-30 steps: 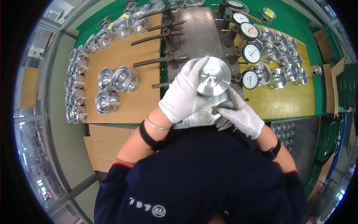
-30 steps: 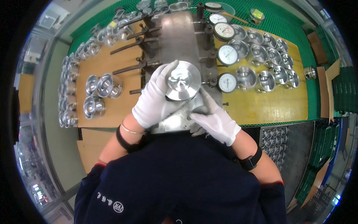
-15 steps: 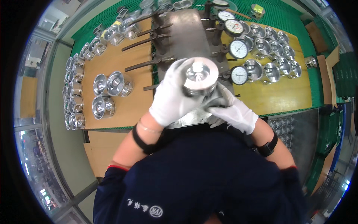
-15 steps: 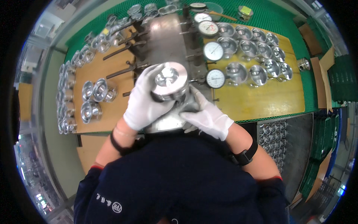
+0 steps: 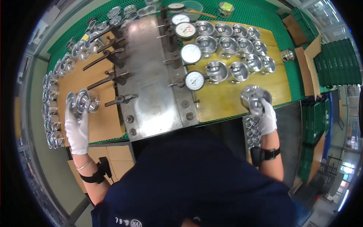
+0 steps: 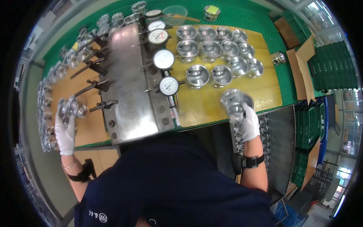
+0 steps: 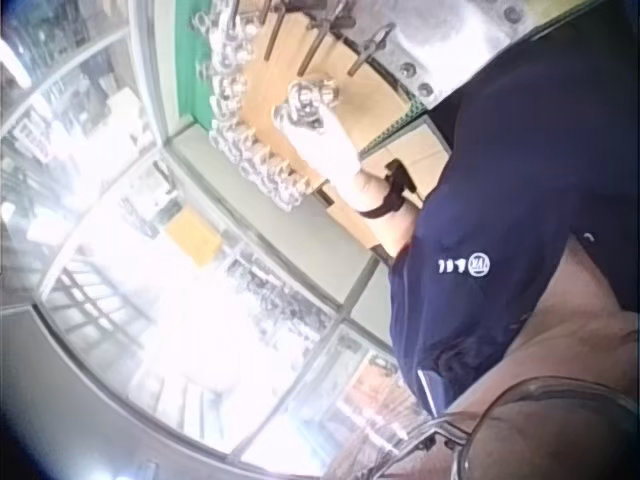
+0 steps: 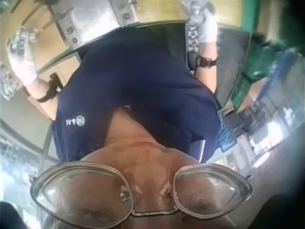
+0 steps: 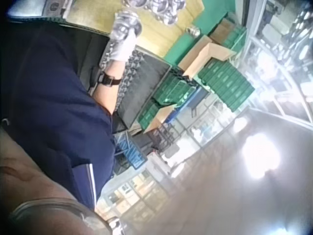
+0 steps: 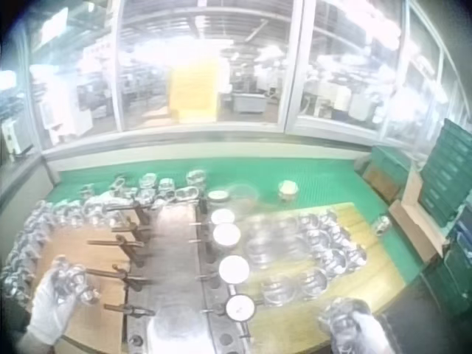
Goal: Inspecting metal pistons using a row of dial gauges and sorting them into storage containers.
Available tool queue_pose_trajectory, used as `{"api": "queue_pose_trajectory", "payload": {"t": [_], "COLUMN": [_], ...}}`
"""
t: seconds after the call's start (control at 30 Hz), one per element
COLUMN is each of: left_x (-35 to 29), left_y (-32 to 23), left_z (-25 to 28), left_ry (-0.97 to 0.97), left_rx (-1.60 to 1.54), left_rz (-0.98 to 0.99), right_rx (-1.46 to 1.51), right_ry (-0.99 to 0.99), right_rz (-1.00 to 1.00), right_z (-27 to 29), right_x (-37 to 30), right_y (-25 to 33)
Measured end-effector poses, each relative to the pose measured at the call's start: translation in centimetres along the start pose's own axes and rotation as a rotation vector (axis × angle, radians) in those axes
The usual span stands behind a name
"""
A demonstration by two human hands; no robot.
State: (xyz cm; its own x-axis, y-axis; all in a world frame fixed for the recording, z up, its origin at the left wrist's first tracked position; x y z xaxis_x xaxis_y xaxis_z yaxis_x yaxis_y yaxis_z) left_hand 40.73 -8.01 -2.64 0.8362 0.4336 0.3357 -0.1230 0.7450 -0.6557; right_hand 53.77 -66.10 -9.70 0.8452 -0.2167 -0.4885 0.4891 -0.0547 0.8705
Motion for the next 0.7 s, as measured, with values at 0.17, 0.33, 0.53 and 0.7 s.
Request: {"api": "queue_pose_trajectory", "payload": {"t": [0.17,0.33,0.53,0.7], "left_x": [-3.5,-3.0,-4.6,-7.5], "left_y": [10.2,12.2,9.7,13.1], "left_z": [3.7,2.5,4.2,4.7], "left_ry": [0.188,0.177,0.113,0.061], "left_rx": [0.753,0.909,0.789,0.139], "left_rz": [0.438,0.363,0.639,0.774], "right_rx": [0.037,-0.19,0.191,-0.43], "right_ry": [-0.12,-0.077,-0.227,0.097], "right_rz": [-0.119,0.051,-0.018,0.654], "right_z": [6.1,10.7,11.3,20.0], "right_x": [9.8,17.3,20.2,23.2], "right_y": [-0.5,-2.1,-4.2,-3.3]}}
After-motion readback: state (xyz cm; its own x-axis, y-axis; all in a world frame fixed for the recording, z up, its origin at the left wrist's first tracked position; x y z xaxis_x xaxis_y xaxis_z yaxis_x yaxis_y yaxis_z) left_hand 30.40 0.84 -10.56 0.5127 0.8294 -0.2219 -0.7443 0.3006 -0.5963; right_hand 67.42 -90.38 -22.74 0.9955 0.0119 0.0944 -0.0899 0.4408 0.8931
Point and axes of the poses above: each hand's wrist, its own x-axis towards the middle knuckle, its own z-axis out of the back of the hand, y = z × x, the point moved 3 cm from there along x, towards the middle knuckle, and after that the axes turned 4 degrees about -x, right-handed, at the moved point
